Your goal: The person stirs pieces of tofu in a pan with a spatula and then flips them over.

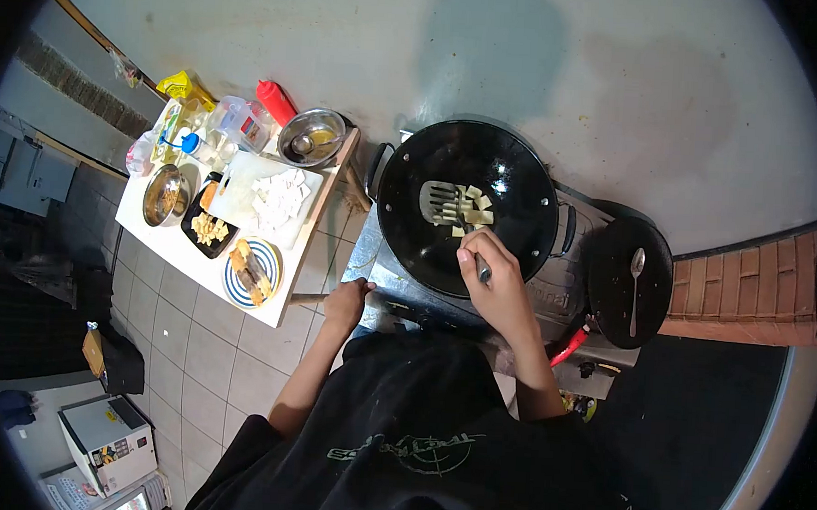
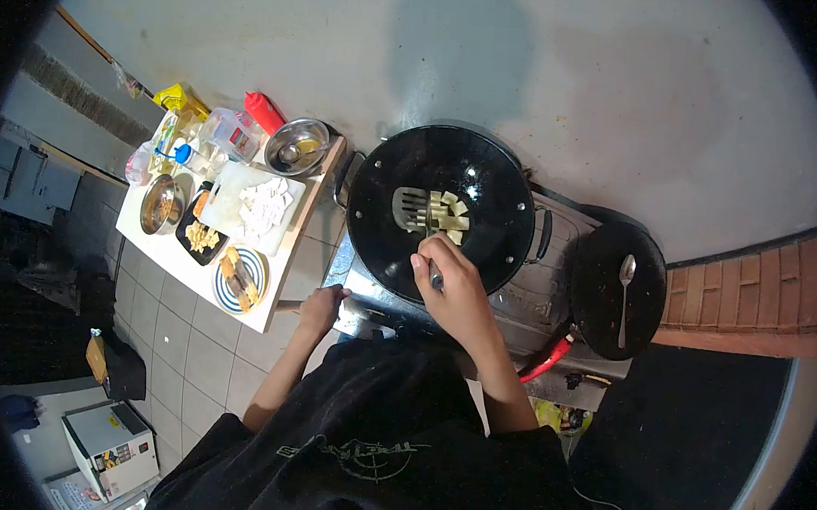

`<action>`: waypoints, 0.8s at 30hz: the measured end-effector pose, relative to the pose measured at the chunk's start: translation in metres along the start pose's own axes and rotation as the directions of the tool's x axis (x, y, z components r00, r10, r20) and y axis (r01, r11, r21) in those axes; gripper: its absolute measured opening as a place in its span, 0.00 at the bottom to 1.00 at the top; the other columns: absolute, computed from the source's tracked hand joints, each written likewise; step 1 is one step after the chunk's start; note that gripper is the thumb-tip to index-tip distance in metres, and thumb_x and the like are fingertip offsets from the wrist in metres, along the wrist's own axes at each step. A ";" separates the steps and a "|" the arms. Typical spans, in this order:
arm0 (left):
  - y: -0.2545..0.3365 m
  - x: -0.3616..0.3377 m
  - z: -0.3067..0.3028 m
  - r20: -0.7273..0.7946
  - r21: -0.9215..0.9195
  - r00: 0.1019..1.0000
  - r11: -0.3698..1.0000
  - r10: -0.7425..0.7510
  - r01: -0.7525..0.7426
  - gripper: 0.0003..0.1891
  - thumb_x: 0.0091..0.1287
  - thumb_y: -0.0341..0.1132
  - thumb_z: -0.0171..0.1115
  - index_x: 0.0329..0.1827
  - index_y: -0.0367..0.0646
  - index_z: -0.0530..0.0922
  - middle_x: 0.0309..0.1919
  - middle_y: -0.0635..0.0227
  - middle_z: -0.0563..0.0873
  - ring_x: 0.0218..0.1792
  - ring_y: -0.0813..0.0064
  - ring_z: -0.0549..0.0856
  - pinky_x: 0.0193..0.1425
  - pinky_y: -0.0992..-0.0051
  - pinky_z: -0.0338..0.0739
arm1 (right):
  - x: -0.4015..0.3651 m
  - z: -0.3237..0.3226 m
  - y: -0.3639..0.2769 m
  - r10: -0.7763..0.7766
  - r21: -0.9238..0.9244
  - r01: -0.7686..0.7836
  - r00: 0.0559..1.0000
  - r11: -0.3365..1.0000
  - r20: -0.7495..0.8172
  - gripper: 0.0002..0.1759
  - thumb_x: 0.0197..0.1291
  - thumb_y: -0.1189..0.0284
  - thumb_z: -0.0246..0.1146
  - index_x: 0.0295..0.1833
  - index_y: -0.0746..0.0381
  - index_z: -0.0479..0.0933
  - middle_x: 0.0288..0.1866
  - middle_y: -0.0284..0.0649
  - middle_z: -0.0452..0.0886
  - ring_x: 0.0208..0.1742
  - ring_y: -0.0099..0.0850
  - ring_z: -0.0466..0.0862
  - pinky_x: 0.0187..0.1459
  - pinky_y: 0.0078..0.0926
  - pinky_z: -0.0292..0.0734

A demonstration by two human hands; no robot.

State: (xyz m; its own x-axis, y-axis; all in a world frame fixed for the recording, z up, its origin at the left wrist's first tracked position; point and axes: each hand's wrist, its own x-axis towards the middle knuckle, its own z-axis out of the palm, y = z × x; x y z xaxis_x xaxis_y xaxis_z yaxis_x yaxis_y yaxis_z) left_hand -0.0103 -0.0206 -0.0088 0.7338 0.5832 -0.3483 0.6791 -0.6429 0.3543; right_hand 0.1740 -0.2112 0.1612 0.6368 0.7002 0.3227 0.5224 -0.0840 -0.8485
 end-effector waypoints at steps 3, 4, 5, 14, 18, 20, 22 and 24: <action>0.000 0.001 -0.001 0.043 -0.038 0.999 0.999 -0.022 0.023 0.22 0.76 0.54 0.50 0.39 0.45 0.82 0.31 0.50 0.87 0.40 0.43 0.86 0.42 0.47 0.78 | 0.004 -0.001 0.006 0.017 -0.026 -0.017 1.000 1.000 -0.012 0.06 0.68 0.78 0.60 0.39 0.68 0.70 0.35 0.45 0.73 0.34 0.41 0.77 0.40 0.31 0.74; -0.001 0.001 0.000 0.043 -0.039 0.999 0.999 -0.024 0.025 0.22 0.76 0.54 0.50 0.39 0.45 0.82 0.31 0.50 0.87 0.40 0.43 0.86 0.42 0.47 0.78 | 0.004 -0.002 0.007 0.022 -0.043 -0.023 1.000 0.999 -0.022 0.06 0.68 0.78 0.59 0.39 0.68 0.70 0.35 0.45 0.73 0.34 0.41 0.77 0.40 0.31 0.74; -0.002 0.001 0.000 0.025 -0.040 1.000 0.999 -0.016 0.017 0.22 0.76 0.54 0.49 0.39 0.45 0.82 0.32 0.50 0.87 0.40 0.43 0.86 0.42 0.46 0.78 | 0.005 -0.003 0.008 0.022 -0.043 -0.022 1.000 0.999 -0.019 0.06 0.68 0.78 0.59 0.39 0.68 0.70 0.35 0.45 0.73 0.34 0.41 0.77 0.40 0.31 0.74; 0.000 -0.001 0.000 0.001 0.006 1.000 1.000 0.007 -0.007 0.21 0.75 0.53 0.51 0.42 0.46 0.83 0.34 0.49 0.87 0.39 0.45 0.87 0.40 0.48 0.80 | 0.002 -0.013 0.010 0.010 -0.085 -0.021 0.991 0.996 -0.134 0.05 0.67 0.80 0.59 0.39 0.69 0.70 0.36 0.48 0.74 0.35 0.45 0.78 0.40 0.32 0.75; -0.001 0.001 -0.001 0.034 0.001 0.999 1.000 0.004 -0.004 0.21 0.75 0.53 0.51 0.42 0.46 0.84 0.34 0.49 0.87 0.39 0.45 0.87 0.40 0.48 0.80 | -0.002 -0.010 0.014 0.026 -0.082 -0.038 0.990 0.996 -0.138 0.05 0.67 0.80 0.59 0.39 0.69 0.70 0.36 0.48 0.74 0.35 0.46 0.78 0.39 0.33 0.74; 0.000 0.001 -0.002 0.039 -0.005 0.999 1.000 0.005 -0.004 0.21 0.75 0.53 0.51 0.43 0.46 0.84 0.34 0.49 0.87 0.40 0.45 0.87 0.41 0.48 0.80 | -0.003 -0.009 0.014 0.015 -0.086 -0.028 0.990 0.996 -0.138 0.05 0.67 0.80 0.59 0.38 0.69 0.70 0.36 0.48 0.74 0.35 0.46 0.78 0.39 0.33 0.74; 0.001 0.000 -0.003 0.045 -0.012 0.999 1.000 0.005 -0.005 0.21 0.75 0.53 0.51 0.43 0.46 0.84 0.35 0.49 0.88 0.40 0.45 0.87 0.41 0.48 0.80 | -0.004 -0.008 0.012 0.012 -0.082 -0.024 0.990 0.996 -0.143 0.05 0.67 0.81 0.59 0.38 0.69 0.70 0.36 0.48 0.74 0.34 0.46 0.78 0.39 0.33 0.74; 0.002 -0.001 -0.004 0.027 0.001 1.000 1.000 0.004 -0.004 0.20 0.75 0.53 0.51 0.44 0.46 0.84 0.35 0.49 0.88 0.41 0.45 0.87 0.41 0.48 0.80 | -0.004 -0.008 0.010 0.008 -0.079 -0.020 0.989 0.997 -0.148 0.05 0.67 0.81 0.59 0.38 0.69 0.70 0.36 0.48 0.74 0.34 0.46 0.78 0.39 0.33 0.75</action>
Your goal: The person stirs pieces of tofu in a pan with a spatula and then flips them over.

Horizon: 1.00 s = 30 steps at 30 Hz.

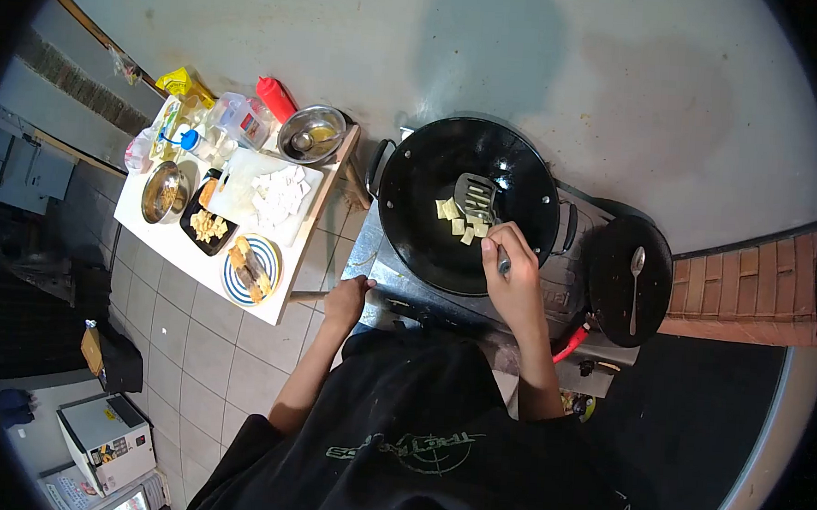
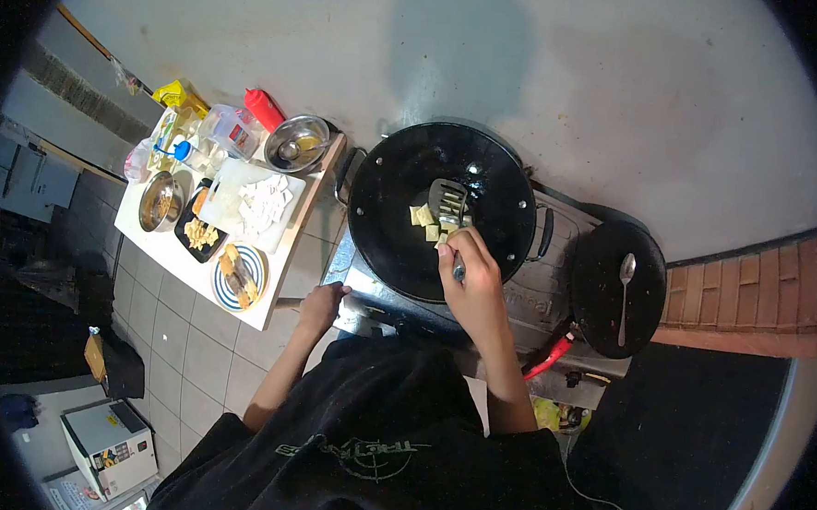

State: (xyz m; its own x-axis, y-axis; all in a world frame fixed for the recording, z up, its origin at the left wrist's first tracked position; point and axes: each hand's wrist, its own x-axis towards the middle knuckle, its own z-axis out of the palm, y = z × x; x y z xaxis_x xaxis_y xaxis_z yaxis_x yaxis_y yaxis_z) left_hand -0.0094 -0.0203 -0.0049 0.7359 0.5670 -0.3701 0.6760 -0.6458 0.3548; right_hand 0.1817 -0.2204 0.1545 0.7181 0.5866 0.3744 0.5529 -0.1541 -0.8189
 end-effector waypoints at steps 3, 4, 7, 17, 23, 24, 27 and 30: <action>-0.002 0.001 0.002 0.011 -0.005 1.000 1.000 0.004 -0.004 0.20 0.75 0.53 0.51 0.45 0.47 0.84 0.36 0.48 0.88 0.41 0.45 0.87 0.41 0.48 0.80 | -0.001 -0.002 -0.002 -0.021 -0.008 0.021 1.000 1.000 -0.016 0.05 0.66 0.81 0.60 0.38 0.69 0.70 0.36 0.48 0.74 0.34 0.45 0.78 0.39 0.33 0.75; -0.003 0.002 0.002 0.011 -0.005 1.000 1.000 0.005 -0.005 0.20 0.75 0.53 0.51 0.45 0.47 0.84 0.36 0.48 0.88 0.41 0.45 0.87 0.41 0.48 0.80 | -0.001 -0.003 -0.002 -0.023 -0.009 0.023 1.000 1.000 -0.010 0.05 0.66 0.81 0.60 0.38 0.69 0.70 0.36 0.48 0.74 0.34 0.45 0.78 0.39 0.33 0.75; -0.003 0.002 0.002 0.018 -0.005 1.000 1.000 0.000 0.000 0.21 0.76 0.53 0.50 0.45 0.47 0.84 0.36 0.48 0.88 0.41 0.45 0.87 0.41 0.48 0.80 | -0.003 -0.007 -0.010 -0.007 -0.007 0.007 1.000 1.000 0.009 0.05 0.66 0.81 0.60 0.38 0.69 0.70 0.36 0.48 0.74 0.34 0.44 0.78 0.39 0.33 0.75; -0.002 0.001 0.001 0.007 0.002 1.000 1.000 -0.003 0.003 0.21 0.75 0.53 0.51 0.45 0.47 0.84 0.34 0.49 0.88 0.40 0.45 0.88 0.40 0.48 0.80 | -0.007 -0.001 -0.004 -0.014 -0.038 0.015 1.000 0.999 0.024 0.05 0.67 0.81 0.60 0.39 0.69 0.70 0.36 0.49 0.74 0.35 0.46 0.79 0.39 0.34 0.75; -0.006 0.003 0.005 0.003 -0.004 1.000 1.000 0.007 -0.007 0.21 0.75 0.54 0.51 0.45 0.48 0.84 0.35 0.49 0.88 0.39 0.45 0.88 0.40 0.48 0.80 | -0.006 -0.002 -0.005 -0.005 -0.037 0.006 1.000 0.999 0.024 0.05 0.66 0.81 0.60 0.39 0.69 0.70 0.37 0.49 0.75 0.36 0.47 0.80 0.39 0.35 0.75; -0.006 0.003 0.005 0.001 -0.003 1.000 1.000 0.013 -0.013 0.21 0.75 0.54 0.51 0.45 0.48 0.84 0.35 0.50 0.88 0.40 0.45 0.87 0.40 0.48 0.80 | -0.007 -0.002 -0.005 -0.005 -0.037 0.006 1.000 0.999 0.023 0.05 0.66 0.81 0.60 0.39 0.69 0.70 0.37 0.49 0.75 0.36 0.47 0.80 0.39 0.35 0.75; -0.004 0.001 0.003 -0.022 -0.047 1.000 0.999 0.010 -0.011 0.23 0.76 0.55 0.48 0.40 0.46 0.82 0.29 0.50 0.86 0.38 0.43 0.86 0.42 0.46 0.77 | -0.007 -0.002 -0.007 -0.007 -0.038 0.008 1.000 0.999 0.018 0.05 0.66 0.81 0.60 0.39 0.70 0.70 0.36 0.49 0.74 0.36 0.47 0.80 0.39 0.35 0.75; -0.007 0.003 0.005 0.000 -0.055 1.000 0.998 0.009 -0.009 0.23 0.76 0.56 0.48 0.39 0.46 0.82 0.27 0.51 0.86 0.39 0.44 0.86 0.42 0.47 0.77 | -0.007 -0.002 -0.010 0.012 -0.025 -0.011 1.000 1.000 0.022 0.05 0.67 0.81 0.60 0.38 0.69 0.70 0.36 0.49 0.74 0.34 0.46 0.78 0.38 0.35 0.75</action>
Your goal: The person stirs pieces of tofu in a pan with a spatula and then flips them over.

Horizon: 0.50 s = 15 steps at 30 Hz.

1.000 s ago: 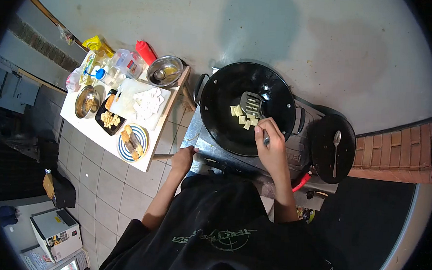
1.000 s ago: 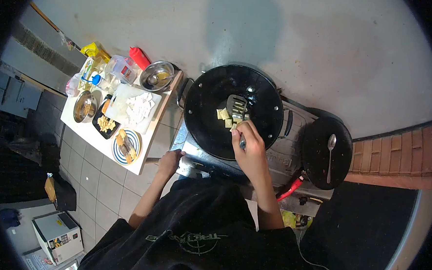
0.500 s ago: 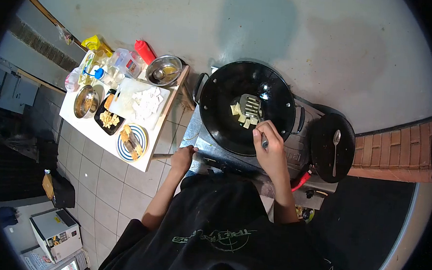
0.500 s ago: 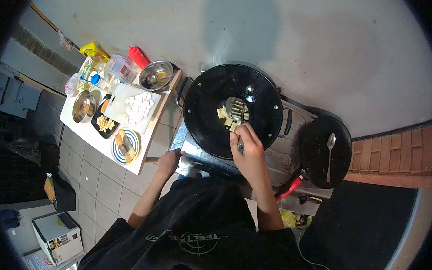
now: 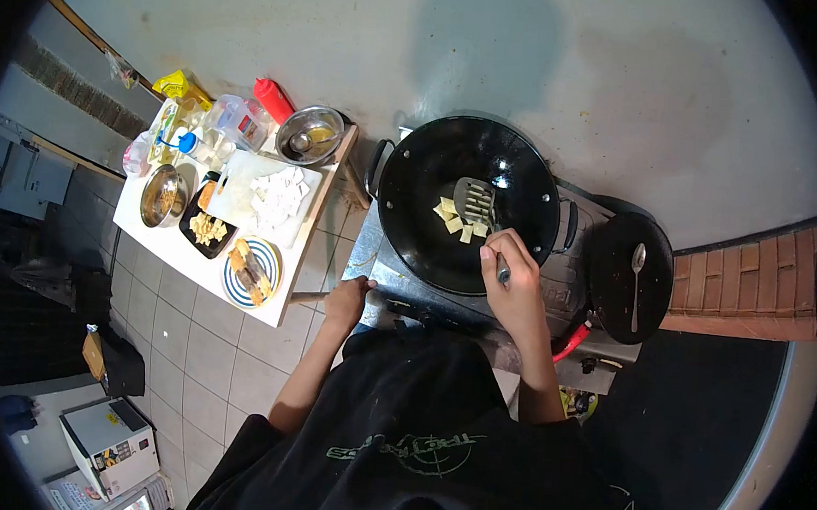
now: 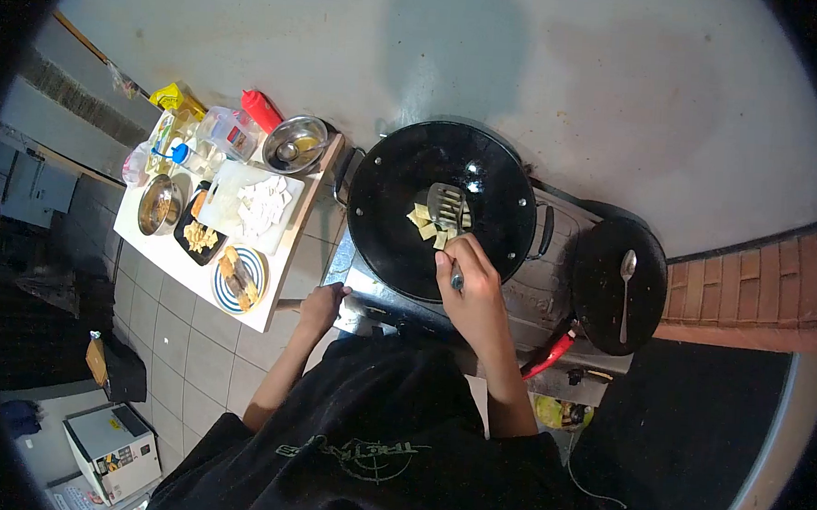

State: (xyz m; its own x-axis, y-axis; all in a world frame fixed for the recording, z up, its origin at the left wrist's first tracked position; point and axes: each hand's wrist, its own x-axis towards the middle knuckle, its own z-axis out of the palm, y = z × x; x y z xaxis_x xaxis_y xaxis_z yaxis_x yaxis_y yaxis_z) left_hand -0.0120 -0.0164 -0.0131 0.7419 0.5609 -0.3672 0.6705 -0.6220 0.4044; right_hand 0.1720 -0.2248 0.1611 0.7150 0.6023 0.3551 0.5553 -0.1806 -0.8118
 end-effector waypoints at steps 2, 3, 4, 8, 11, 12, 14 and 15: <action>0.000 0.001 0.001 0.004 0.006 1.000 1.000 0.000 0.000 0.23 0.76 0.55 0.48 0.39 0.46 0.82 0.27 0.52 0.86 0.39 0.44 0.87 0.42 0.47 0.77 | 0.002 0.002 0.003 -0.020 0.014 0.020 1.000 1.000 0.005 0.06 0.67 0.81 0.60 0.38 0.69 0.70 0.36 0.48 0.74 0.34 0.46 0.77 0.38 0.34 0.74; 0.000 0.001 0.001 0.006 0.011 1.000 1.000 -0.002 0.002 0.23 0.76 0.55 0.48 0.39 0.46 0.82 0.26 0.52 0.86 0.39 0.45 0.87 0.42 0.47 0.77 | 0.004 0.004 0.006 -0.020 0.015 0.020 1.000 1.000 0.004 0.06 0.67 0.81 0.60 0.38 0.69 0.70 0.36 0.48 0.74 0.34 0.46 0.77 0.38 0.34 0.74; 0.000 0.001 0.000 0.005 0.012 1.000 1.000 -0.003 0.003 0.23 0.76 0.55 0.48 0.39 0.46 0.82 0.26 0.52 0.86 0.39 0.45 0.87 0.42 0.47 0.77 | 0.006 0.005 0.009 -0.026 0.013 0.026 1.000 1.000 0.008 0.06 0.66 0.81 0.60 0.38 0.69 0.70 0.36 0.48 0.74 0.34 0.45 0.77 0.38 0.34 0.74; 0.001 0.000 -0.001 -0.001 0.027 1.000 1.000 0.004 -0.004 0.23 0.77 0.55 0.47 0.40 0.46 0.82 0.26 0.53 0.86 0.38 0.46 0.87 0.43 0.48 0.77 | 0.012 0.010 0.016 -0.056 0.011 0.055 0.998 0.998 0.005 0.06 0.66 0.81 0.60 0.38 0.69 0.70 0.36 0.48 0.74 0.34 0.45 0.77 0.38 0.33 0.74; 0.000 0.003 -0.002 0.049 0.027 0.999 1.000 -0.005 0.004 0.23 0.77 0.55 0.47 0.41 0.46 0.82 0.27 0.54 0.87 0.38 0.49 0.88 0.43 0.48 0.78 | 0.012 0.009 0.009 -0.023 0.012 0.023 1.000 1.000 -0.013 0.06 0.66 0.81 0.60 0.38 0.69 0.70 0.36 0.48 0.74 0.34 0.45 0.77 0.38 0.34 0.74; -0.001 0.002 -0.002 0.033 0.045 0.999 0.999 0.010 -0.012 0.23 0.77 0.55 0.47 0.41 0.46 0.82 0.27 0.54 0.87 0.39 0.50 0.88 0.43 0.48 0.78 | 0.011 0.008 0.007 -0.025 0.011 0.025 1.000 1.000 -0.017 0.06 0.66 0.81 0.60 0.38 0.69 0.70 0.36 0.48 0.74 0.34 0.45 0.77 0.38 0.34 0.74; -0.004 0.004 0.001 0.017 0.065 0.999 0.997 0.030 -0.031 0.23 0.77 0.55 0.47 0.41 0.46 0.82 0.27 0.54 0.87 0.39 0.50 0.88 0.44 0.49 0.78 | 0.009 0.005 0.006 -0.032 0.006 0.032 0.999 0.999 -0.023 0.06 0.66 0.81 0.60 0.38 0.69 0.70 0.36 0.47 0.73 0.34 0.45 0.77 0.38 0.34 0.74; -0.006 0.006 0.002 0.044 0.027 0.999 1.000 0.006 -0.008 0.23 0.77 0.55 0.47 0.42 0.46 0.83 0.28 0.53 0.87 0.40 0.49 0.88 0.44 0.48 0.78 | 0.008 0.004 0.006 -0.031 0.003 0.031 0.999 1.000 -0.026 0.06 0.66 0.81 0.60 0.38 0.69 0.70 0.36 0.47 0.73 0.34 0.45 0.77 0.38 0.34 0.74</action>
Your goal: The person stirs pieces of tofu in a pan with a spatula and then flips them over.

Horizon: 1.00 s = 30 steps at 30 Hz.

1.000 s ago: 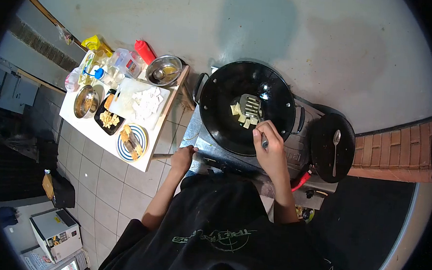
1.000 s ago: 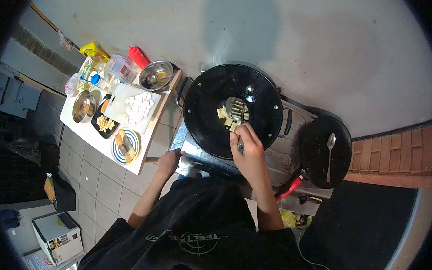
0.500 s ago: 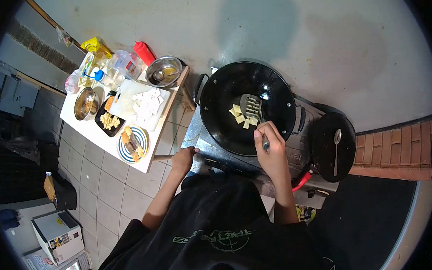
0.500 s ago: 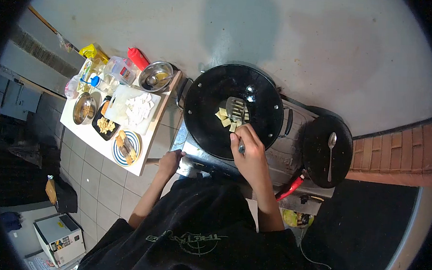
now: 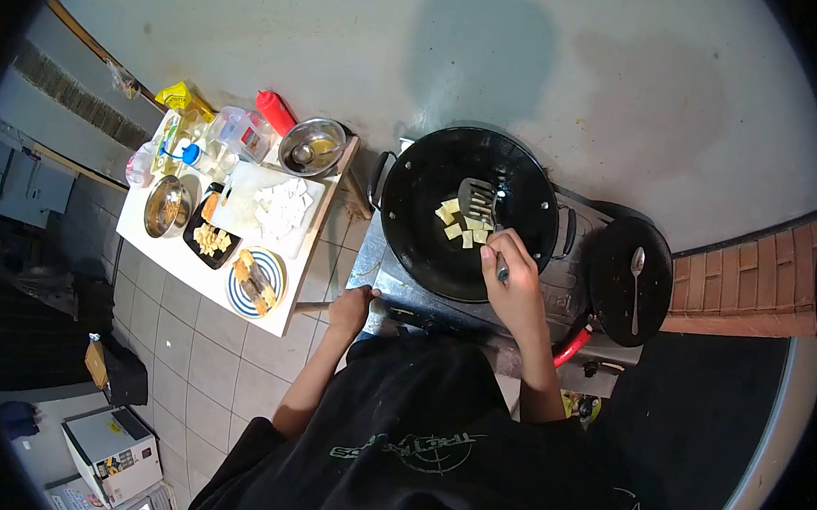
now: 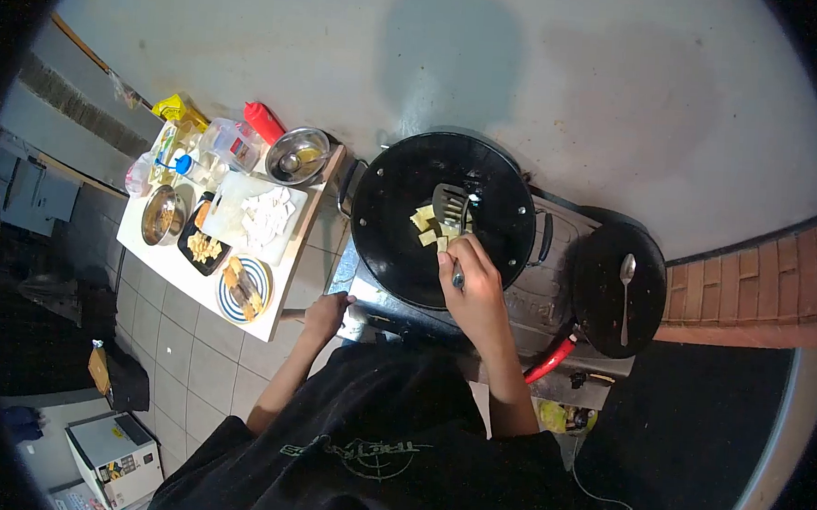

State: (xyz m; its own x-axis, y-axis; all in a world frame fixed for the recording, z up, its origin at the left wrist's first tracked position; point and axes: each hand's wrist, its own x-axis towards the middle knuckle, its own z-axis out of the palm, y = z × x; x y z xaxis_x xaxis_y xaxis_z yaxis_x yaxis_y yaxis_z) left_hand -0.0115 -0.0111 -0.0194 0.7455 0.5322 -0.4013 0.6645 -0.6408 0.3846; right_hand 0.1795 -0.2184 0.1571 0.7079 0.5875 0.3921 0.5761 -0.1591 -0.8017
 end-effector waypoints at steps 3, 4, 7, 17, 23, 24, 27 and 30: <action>0.004 -0.001 -0.004 0.018 -0.016 1.000 1.000 -0.012 0.012 0.23 0.76 0.55 0.48 0.42 0.47 0.83 0.30 0.51 0.87 0.41 0.46 0.87 0.44 0.47 0.78 | -0.005 -0.003 -0.002 0.015 -0.027 -0.015 1.000 1.000 0.008 0.06 0.66 0.81 0.61 0.39 0.69 0.70 0.36 0.47 0.73 0.34 0.45 0.77 0.38 0.33 0.74; 0.006 -0.003 -0.007 0.006 0.007 1.000 1.000 -0.006 0.006 0.22 0.76 0.55 0.48 0.42 0.47 0.83 0.32 0.50 0.87 0.42 0.45 0.87 0.44 0.47 0.78 | -0.007 -0.005 -0.005 0.027 -0.024 -0.026 1.000 0.999 0.009 0.06 0.66 0.80 0.61 0.39 0.69 0.70 0.36 0.47 0.73 0.34 0.45 0.77 0.38 0.33 0.74; 0.006 -0.004 -0.007 -0.016 0.018 1.000 1.000 0.020 -0.019 0.22 0.76 0.55 0.49 0.42 0.47 0.83 0.34 0.48 0.87 0.42 0.42 0.86 0.45 0.46 0.78 | -0.011 -0.004 -0.004 0.042 -0.028 -0.042 0.999 0.999 0.007 0.06 0.66 0.80 0.61 0.39 0.69 0.70 0.35 0.46 0.73 0.33 0.44 0.77 0.37 0.32 0.74; 0.005 -0.004 -0.008 -0.001 0.045 1.000 0.999 0.028 -0.028 0.21 0.76 0.55 0.49 0.45 0.49 0.84 0.36 0.48 0.87 0.41 0.44 0.87 0.42 0.48 0.79 | -0.008 0.003 -0.002 0.020 -0.012 -0.020 1.000 1.000 0.014 0.06 0.67 0.80 0.61 0.39 0.68 0.69 0.35 0.46 0.73 0.33 0.43 0.76 0.38 0.31 0.74; 0.003 -0.003 -0.006 -0.005 0.001 1.000 1.000 0.012 -0.012 0.23 0.76 0.56 0.48 0.42 0.45 0.82 0.36 0.47 0.87 0.44 0.42 0.86 0.46 0.45 0.77 | 0.000 0.007 0.005 0.001 -0.021 -0.001 1.000 1.000 -0.002 0.06 0.66 0.80 0.61 0.38 0.68 0.69 0.35 0.47 0.72 0.34 0.44 0.76 0.38 0.31 0.74; 0.003 -0.003 -0.005 -0.006 -0.001 1.000 1.000 0.014 -0.014 0.23 0.76 0.56 0.48 0.42 0.45 0.82 0.36 0.47 0.87 0.44 0.42 0.86 0.46 0.45 0.77 | 0.000 0.005 0.003 -0.001 -0.023 0.001 1.000 1.000 -0.002 0.06 0.66 0.80 0.61 0.38 0.68 0.69 0.35 0.47 0.72 0.34 0.44 0.76 0.38 0.31 0.74; 0.004 -0.002 -0.007 0.014 -0.025 1.000 1.000 0.002 -0.001 0.23 0.76 0.56 0.49 0.43 0.46 0.83 0.36 0.47 0.87 0.44 0.42 0.86 0.46 0.46 0.78 | -0.002 0.000 -0.005 0.037 -0.015 -0.037 0.999 0.999 -0.021 0.06 0.66 0.81 0.60 0.38 0.68 0.69 0.36 0.47 0.72 0.34 0.45 0.76 0.39 0.32 0.74; 0.005 -0.003 -0.008 0.019 -0.019 1.000 1.000 0.002 -0.001 0.23 0.76 0.55 0.49 0.43 0.46 0.83 0.37 0.47 0.87 0.44 0.42 0.86 0.47 0.45 0.77 | -0.006 -0.004 -0.002 0.040 -0.054 -0.043 0.998 0.998 -0.050 0.06 0.66 0.81 0.60 0.38 0.68 0.69 0.36 0.47 0.72 0.34 0.46 0.76 0.39 0.33 0.74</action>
State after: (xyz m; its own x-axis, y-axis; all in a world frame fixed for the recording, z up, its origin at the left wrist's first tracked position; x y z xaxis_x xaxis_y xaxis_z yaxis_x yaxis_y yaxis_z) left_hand -0.0100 -0.0113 -0.0100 0.7455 0.5205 -0.4163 0.6643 -0.6310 0.4007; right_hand 0.1756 -0.2249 0.1576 0.7502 0.5400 0.3814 0.5663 -0.2270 -0.7924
